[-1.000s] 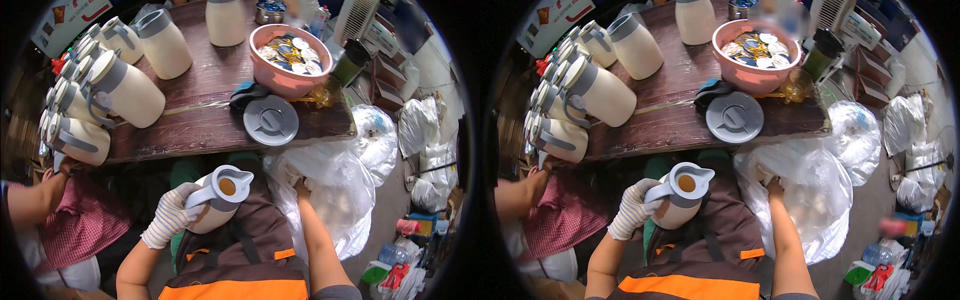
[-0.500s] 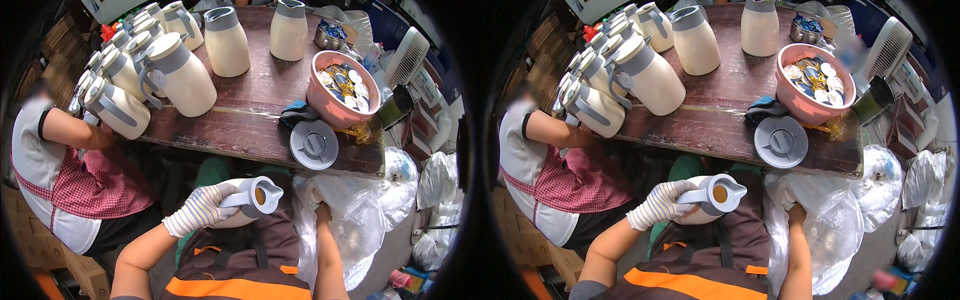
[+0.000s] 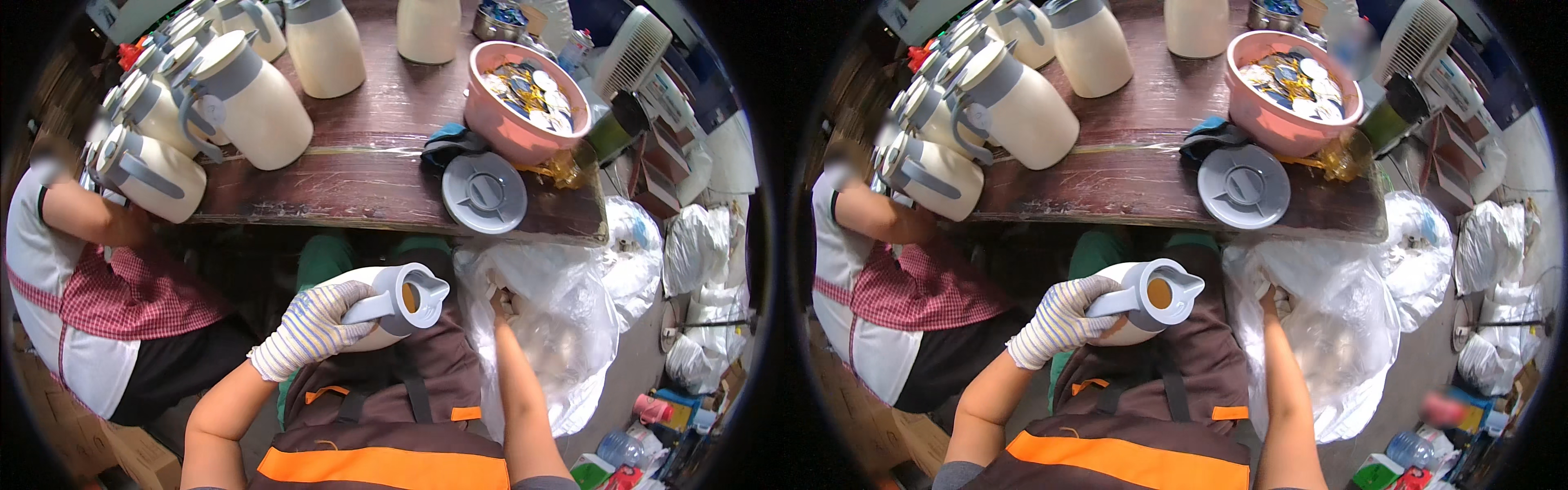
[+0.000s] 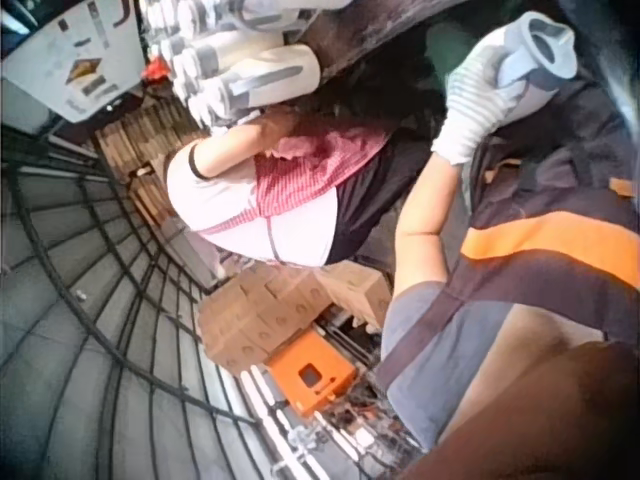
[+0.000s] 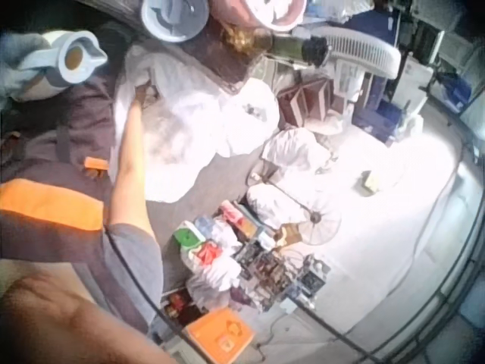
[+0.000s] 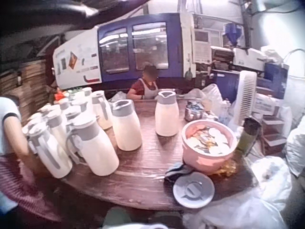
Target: The person assembles white plastic pitchers by inserting a lid and attaching a small tag to the handle. They handle each pitcher one at a time, placing the finished units on a wooden table.
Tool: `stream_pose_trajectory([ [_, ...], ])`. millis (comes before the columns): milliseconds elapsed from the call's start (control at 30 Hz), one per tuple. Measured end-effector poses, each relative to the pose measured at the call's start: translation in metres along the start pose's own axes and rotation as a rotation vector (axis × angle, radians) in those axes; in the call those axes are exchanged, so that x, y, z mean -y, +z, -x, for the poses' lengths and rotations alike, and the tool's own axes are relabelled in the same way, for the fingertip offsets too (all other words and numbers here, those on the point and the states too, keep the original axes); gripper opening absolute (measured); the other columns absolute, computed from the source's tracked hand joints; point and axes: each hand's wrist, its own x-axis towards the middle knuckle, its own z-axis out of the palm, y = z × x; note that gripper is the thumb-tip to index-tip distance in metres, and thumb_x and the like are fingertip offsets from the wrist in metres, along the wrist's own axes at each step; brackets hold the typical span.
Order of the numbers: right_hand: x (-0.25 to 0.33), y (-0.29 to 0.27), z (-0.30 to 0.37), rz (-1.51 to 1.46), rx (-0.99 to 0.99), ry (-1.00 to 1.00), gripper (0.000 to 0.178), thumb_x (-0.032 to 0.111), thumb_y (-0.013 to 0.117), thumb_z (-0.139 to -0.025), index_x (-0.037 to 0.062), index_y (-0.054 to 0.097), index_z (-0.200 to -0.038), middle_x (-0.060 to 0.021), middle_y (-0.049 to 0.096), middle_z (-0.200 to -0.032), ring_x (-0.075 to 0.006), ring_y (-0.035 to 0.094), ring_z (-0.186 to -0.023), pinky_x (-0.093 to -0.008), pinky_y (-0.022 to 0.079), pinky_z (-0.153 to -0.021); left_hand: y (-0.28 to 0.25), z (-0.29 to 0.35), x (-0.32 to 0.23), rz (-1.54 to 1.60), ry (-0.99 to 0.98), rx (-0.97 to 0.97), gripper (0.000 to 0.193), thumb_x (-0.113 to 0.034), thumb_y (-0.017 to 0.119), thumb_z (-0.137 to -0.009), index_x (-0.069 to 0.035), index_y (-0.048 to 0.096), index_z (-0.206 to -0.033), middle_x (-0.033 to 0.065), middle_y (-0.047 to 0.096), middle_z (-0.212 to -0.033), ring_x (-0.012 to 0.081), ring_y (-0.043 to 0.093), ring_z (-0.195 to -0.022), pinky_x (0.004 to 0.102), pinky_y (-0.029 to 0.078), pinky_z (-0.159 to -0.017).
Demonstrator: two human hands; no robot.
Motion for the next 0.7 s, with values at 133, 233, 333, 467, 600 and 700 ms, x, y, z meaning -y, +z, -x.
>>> stream_pose_trajectory([
  [133, 0.015, 0.015, 0.009, -0.060, -0.068, 0.059, 0.057, 0.035, 0.071, -0.078, 0.0035, 0.057, -0.123, -0.0095, 0.065, -0.099, -0.0199, 0.061, -0.085, -0.0346, 0.048, -0.070, 0.000, 0.008, 0.008, 0.053, -0.001, -0.092, 0.037, -0.018, 0.076, -0.077, -0.004, 0.066, -0.109, 0.0126, 0.069, -0.091, 0.0208, 0.068, -0.084, 0.0309, 0.053, -0.079],
  [233, 0.010, -0.025, 0.037, -0.488, 0.062, 0.150, 0.061, 0.038, 0.072, -0.075, 0.0047, 0.055, -0.124, -0.0077, 0.064, -0.097, -0.0193, 0.060, -0.080, -0.0336, 0.047, -0.065, -0.001, 0.008, 0.014, -0.021, 0.086, -0.097, 0.036, -0.017, 0.076, -0.077, -0.005, 0.066, -0.109, 0.0131, 0.069, -0.092, 0.0221, 0.069, -0.084, 0.0310, 0.053, -0.079],
  [333, 0.019, -0.100, 0.094, -0.699, 0.380, 0.023, 0.061, 0.039, 0.072, -0.073, 0.0072, 0.055, -0.122, -0.0040, 0.061, -0.091, -0.0140, 0.055, -0.074, -0.0300, 0.044, -0.057, -0.009, 0.012, 0.015, -0.015, 0.027, -0.073, 0.037, -0.021, 0.073, -0.078, -0.006, 0.065, -0.111, 0.0143, 0.069, -0.095, 0.0283, 0.068, -0.087, 0.0344, 0.053, -0.079],
  [467, 0.092, -0.167, 0.213, -0.695, 0.219, -0.697, 0.088, 0.020, 0.076, -0.073, 0.0013, 0.032, -0.147, -0.0144, 0.043, -0.143, -0.0276, 0.041, -0.133, -0.0368, 0.031, -0.111, 0.001, 0.009, 0.017, -0.107, 0.080, -0.002, 0.041, -0.031, 0.070, -0.080, -0.008, 0.065, -0.114, 0.0169, 0.068, -0.095, 0.0335, 0.067, -0.087, 0.0388, 0.052, -0.077],
  [600, 0.176, -0.177, 0.264, -0.050, 0.007, -1.210, 0.090, 0.046, 0.075, -0.074, 0.0028, 0.036, -0.143, -0.0249, 0.044, -0.138, -0.0420, 0.046, -0.123, -0.0466, 0.036, -0.104, 0.012, 0.005, 0.001, -0.270, 0.150, 0.049, 0.045, -0.042, 0.069, -0.083, -0.008, 0.065, -0.112, 0.0177, 0.069, -0.092, 0.0347, 0.067, -0.085, 0.0398, 0.053, -0.075],
  [700, 0.187, -0.160, 0.256, -0.036, -0.120, -1.278, 0.085, 0.059, 0.066, -0.077, 0.0061, 0.042, -0.140, -0.0226, 0.047, -0.130, -0.0387, 0.050, -0.113, -0.0509, 0.035, -0.100, 0.010, 0.011, 0.003, -0.254, 0.104, 0.020, 0.043, -0.039, 0.072, -0.082, -0.006, 0.067, -0.109, 0.0168, 0.069, -0.091, 0.0334, 0.068, -0.084, 0.0382, 0.053, -0.076],
])
